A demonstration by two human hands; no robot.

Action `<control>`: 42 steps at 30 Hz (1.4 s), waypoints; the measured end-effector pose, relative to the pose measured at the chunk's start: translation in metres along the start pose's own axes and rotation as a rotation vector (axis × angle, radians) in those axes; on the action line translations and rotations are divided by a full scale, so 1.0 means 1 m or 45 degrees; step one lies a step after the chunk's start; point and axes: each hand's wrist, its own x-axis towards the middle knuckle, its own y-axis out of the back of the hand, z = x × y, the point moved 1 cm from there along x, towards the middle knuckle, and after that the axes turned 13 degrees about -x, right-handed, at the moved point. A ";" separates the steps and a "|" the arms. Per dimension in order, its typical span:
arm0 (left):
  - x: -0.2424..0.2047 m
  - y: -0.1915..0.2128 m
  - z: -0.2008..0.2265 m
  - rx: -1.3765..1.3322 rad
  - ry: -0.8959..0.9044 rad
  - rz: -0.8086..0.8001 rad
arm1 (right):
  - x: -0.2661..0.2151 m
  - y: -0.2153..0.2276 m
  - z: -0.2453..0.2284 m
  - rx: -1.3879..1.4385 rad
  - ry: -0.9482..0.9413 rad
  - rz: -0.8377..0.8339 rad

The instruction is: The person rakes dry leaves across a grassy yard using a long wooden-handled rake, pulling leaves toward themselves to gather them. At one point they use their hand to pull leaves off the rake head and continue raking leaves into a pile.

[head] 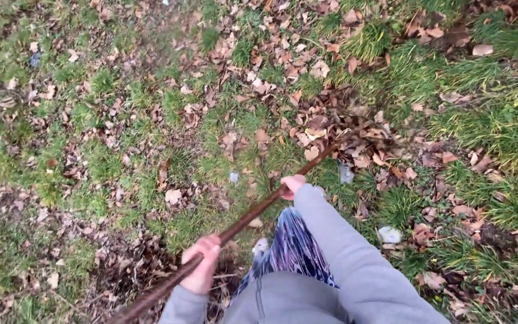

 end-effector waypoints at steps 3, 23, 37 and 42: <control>-0.023 0.027 0.044 -0.171 -0.008 -0.025 | -0.030 -0.045 0.025 0.188 -0.001 -0.195; -0.083 0.057 0.317 0.343 -0.099 -0.160 | -0.375 -0.089 0.047 0.736 -0.063 -0.982; -0.013 -0.150 -0.029 -0.353 -0.107 -0.451 | -0.131 0.222 0.066 0.512 0.054 0.042; -0.015 -0.223 -0.165 -0.394 0.000 -0.067 | 0.054 0.310 0.122 0.254 0.296 0.499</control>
